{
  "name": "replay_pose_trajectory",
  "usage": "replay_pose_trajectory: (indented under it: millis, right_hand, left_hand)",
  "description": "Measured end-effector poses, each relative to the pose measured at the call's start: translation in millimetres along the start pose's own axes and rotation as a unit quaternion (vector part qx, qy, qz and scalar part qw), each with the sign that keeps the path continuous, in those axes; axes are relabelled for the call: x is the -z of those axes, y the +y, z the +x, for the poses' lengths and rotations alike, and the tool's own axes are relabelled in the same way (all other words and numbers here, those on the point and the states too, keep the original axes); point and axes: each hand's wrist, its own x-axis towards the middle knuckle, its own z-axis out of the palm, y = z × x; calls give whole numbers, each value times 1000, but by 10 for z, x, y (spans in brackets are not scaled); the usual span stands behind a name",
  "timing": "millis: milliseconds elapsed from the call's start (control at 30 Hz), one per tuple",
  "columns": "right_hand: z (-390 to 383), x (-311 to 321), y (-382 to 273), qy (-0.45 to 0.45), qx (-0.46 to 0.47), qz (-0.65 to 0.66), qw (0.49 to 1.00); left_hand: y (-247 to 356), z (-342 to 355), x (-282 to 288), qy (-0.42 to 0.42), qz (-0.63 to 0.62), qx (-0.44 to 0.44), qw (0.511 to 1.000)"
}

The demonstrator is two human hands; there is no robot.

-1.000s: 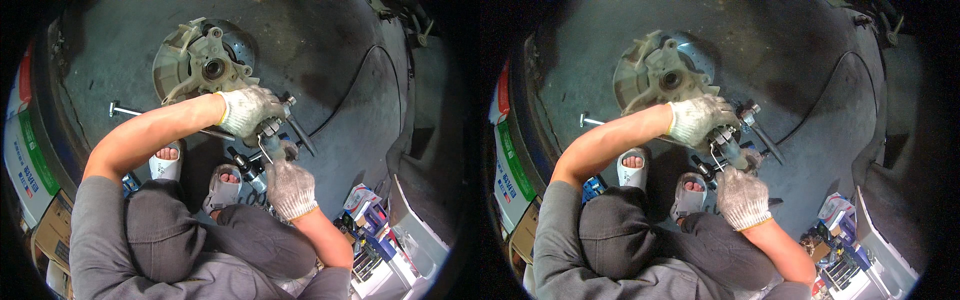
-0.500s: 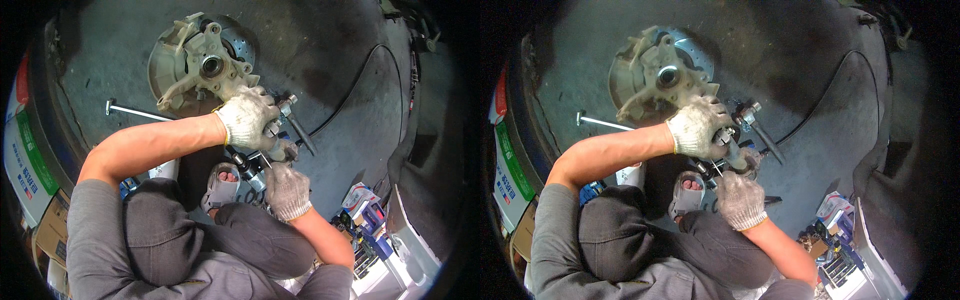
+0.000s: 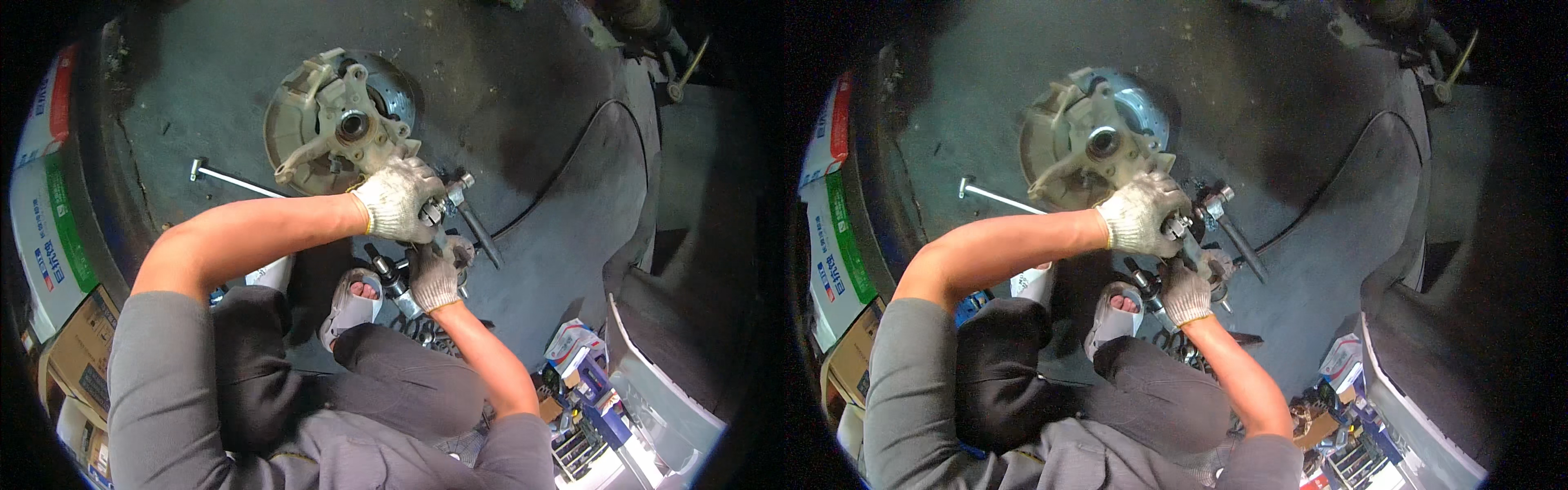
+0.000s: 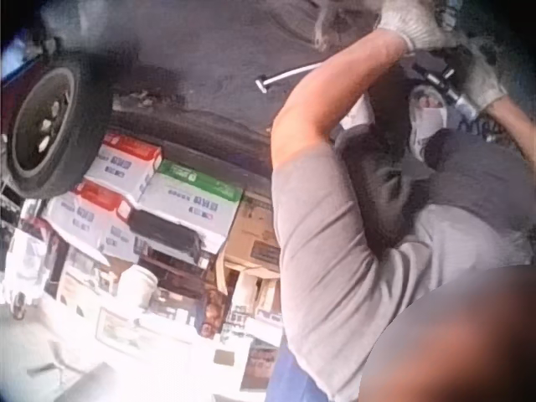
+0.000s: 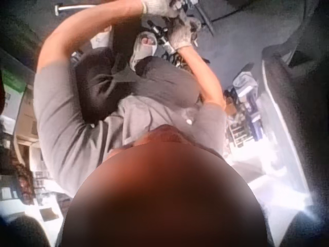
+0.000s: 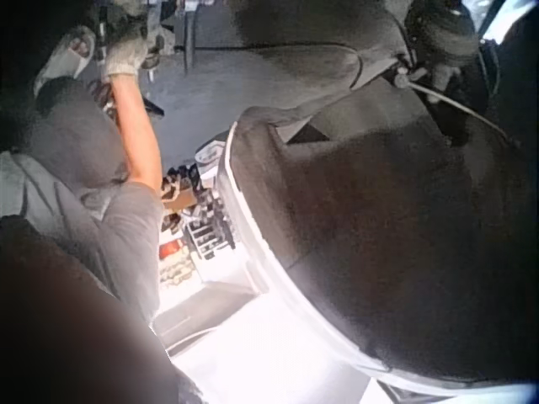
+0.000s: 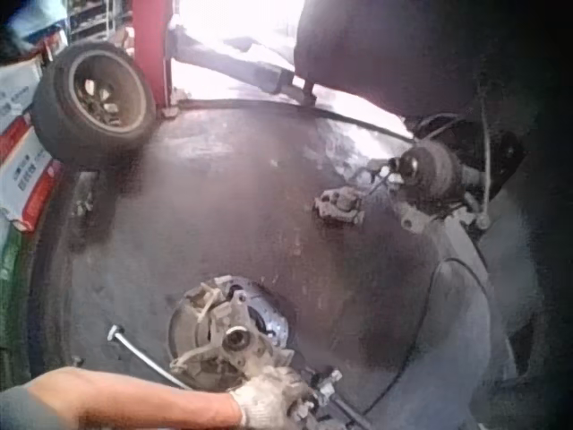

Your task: The person sits on the floor and uses a hammer and a pneumatic impact wrench to work on a car suspension component. They repeatedly strike and adjust the part, then briefly stand to retrieve a hammer before resuming work.

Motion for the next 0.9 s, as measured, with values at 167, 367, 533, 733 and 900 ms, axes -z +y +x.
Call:
replay_pose_trajectory:
  millis: [167,367,533,733,900]
  right_hand:
    - [-75,186,-88,57,113,109,986]
    - [-286,268,24,34,86,100,991]
    - [-226,127,-109,110,152,96,978]
    - [-398,316,-318,96,149,41,983]
    - [-851,1001,-501,103,139,8,985]
  left_hand:
    - [15,-20,42,10,-20,18,1000]
    - [-224,160,474,-241,-15,-50,969]
    - [-352,140,505,-232,67,-135,961]
    - [-343,137,502,-231,74,-152,958]
    - [-171,190,578,-246,135,-174,944]
